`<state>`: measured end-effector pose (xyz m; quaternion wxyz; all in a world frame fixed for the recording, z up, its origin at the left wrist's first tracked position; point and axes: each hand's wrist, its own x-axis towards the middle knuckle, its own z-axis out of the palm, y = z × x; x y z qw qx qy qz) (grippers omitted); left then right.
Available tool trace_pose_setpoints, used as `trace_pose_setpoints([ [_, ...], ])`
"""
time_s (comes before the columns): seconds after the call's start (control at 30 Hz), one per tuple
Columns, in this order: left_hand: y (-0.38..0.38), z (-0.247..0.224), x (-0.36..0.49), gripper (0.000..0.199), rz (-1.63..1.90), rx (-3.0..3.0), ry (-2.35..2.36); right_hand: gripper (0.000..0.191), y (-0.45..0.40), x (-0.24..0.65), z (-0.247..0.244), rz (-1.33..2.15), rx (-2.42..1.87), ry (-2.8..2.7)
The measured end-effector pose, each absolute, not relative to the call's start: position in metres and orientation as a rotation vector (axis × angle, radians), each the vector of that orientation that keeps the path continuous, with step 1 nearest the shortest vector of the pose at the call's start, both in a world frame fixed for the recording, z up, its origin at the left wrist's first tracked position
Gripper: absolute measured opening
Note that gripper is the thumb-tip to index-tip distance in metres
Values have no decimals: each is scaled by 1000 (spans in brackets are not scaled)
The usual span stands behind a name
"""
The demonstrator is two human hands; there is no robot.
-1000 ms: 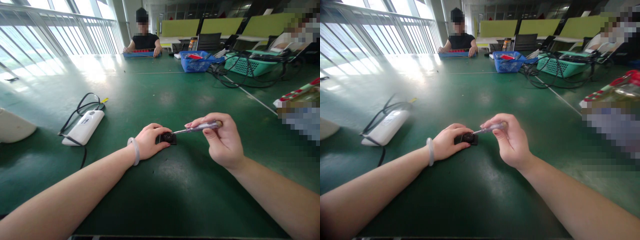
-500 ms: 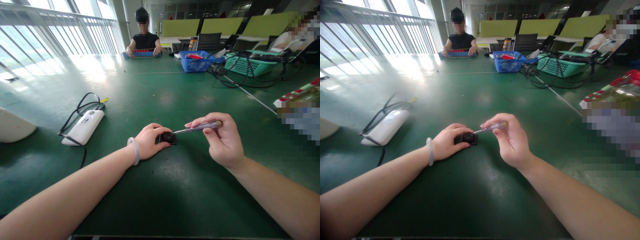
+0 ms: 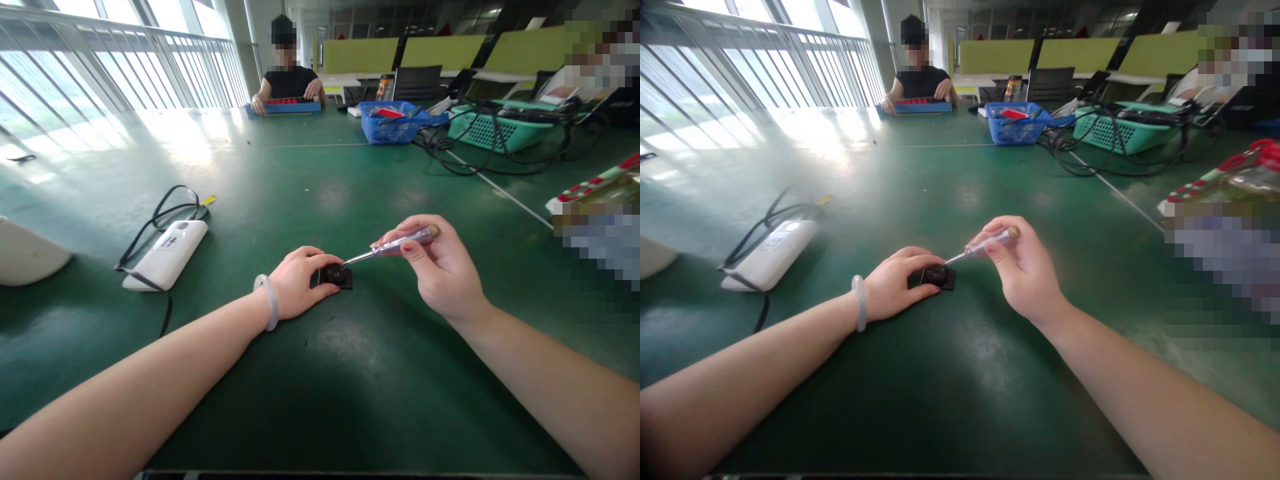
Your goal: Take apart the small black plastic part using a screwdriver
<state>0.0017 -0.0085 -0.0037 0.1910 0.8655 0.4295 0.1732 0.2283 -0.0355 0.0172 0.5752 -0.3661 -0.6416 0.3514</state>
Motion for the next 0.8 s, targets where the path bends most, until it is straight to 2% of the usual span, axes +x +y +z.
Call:
trace_pose_setpoints([
  [0.4, -9, -2, 1, 40, 470, 2439, 1204, 11, -36, 230, 14, 809, -791, -1532],
  [0.8, -10, -2, 2, 39, 466, 2426, 1212, 9, -19, 236, 8, 1080, -855, -1326],
])
